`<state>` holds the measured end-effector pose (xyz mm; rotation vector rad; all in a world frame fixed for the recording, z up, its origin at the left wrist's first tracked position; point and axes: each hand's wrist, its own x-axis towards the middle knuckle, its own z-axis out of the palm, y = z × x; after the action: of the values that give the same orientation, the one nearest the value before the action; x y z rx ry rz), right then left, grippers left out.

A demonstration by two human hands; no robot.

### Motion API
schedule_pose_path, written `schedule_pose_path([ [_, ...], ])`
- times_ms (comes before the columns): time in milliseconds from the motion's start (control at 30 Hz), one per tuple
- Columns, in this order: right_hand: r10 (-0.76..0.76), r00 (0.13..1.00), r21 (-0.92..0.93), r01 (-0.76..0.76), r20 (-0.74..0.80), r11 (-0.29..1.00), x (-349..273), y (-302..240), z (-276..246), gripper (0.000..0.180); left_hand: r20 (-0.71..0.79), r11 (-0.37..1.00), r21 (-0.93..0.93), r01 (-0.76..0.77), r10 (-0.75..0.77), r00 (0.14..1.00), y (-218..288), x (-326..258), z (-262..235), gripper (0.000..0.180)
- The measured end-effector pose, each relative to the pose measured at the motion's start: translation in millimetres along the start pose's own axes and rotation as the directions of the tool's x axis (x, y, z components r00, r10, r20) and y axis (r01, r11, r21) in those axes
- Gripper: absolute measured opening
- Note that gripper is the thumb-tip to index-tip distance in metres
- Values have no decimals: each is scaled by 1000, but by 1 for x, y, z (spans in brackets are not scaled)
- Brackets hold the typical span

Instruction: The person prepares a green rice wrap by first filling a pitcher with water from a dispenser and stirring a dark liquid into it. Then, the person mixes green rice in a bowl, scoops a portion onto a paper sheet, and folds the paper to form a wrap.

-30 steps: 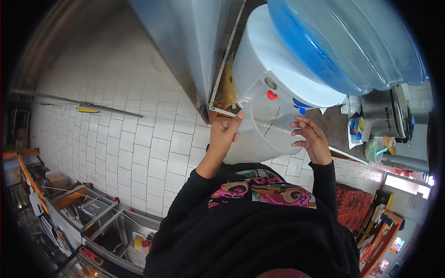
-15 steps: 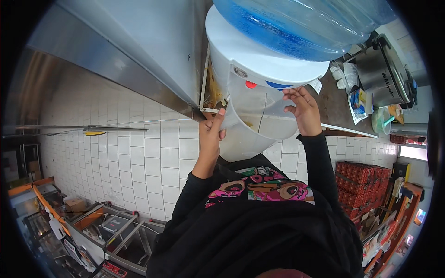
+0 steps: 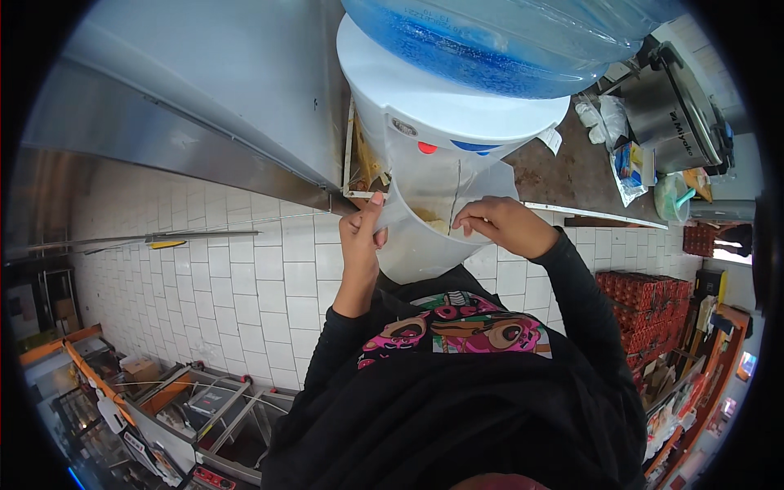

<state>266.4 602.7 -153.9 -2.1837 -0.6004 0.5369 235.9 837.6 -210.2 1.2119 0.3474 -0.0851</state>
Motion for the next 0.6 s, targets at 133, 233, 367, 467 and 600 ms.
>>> schedule_pose_path([
  [133, -105, 988, -356, 140, 116, 924, 0, 10, -5, 13, -9, 1000, -17, 0, 0, 1000, -1, 1, 0, 49],
  [233, 11, 960, -369, 97, 280, 925, 14, 11, -14, 15, -1, 1000, 3, 5, -5, 1000, 0, 1, 0, 50],
  [367, -62, 907, -564, 310, 416, 765, 31, 32, 0, 21, -8, 1000, 16, 9, -8, 1000, 0, 1, 4, 50],
  [467, -56, 910, -669, 343, 411, 660, 43, 47, 22, 22, -1, 1000, 15, 0, 0, 1000, -1, 0, 4, 50],
  [600, -1, 883, -753, 402, 470, 522, 51, 57, 33, 13, -23, 999, 35, -1, 2, 1000, 0, -1, 4, 50],
])
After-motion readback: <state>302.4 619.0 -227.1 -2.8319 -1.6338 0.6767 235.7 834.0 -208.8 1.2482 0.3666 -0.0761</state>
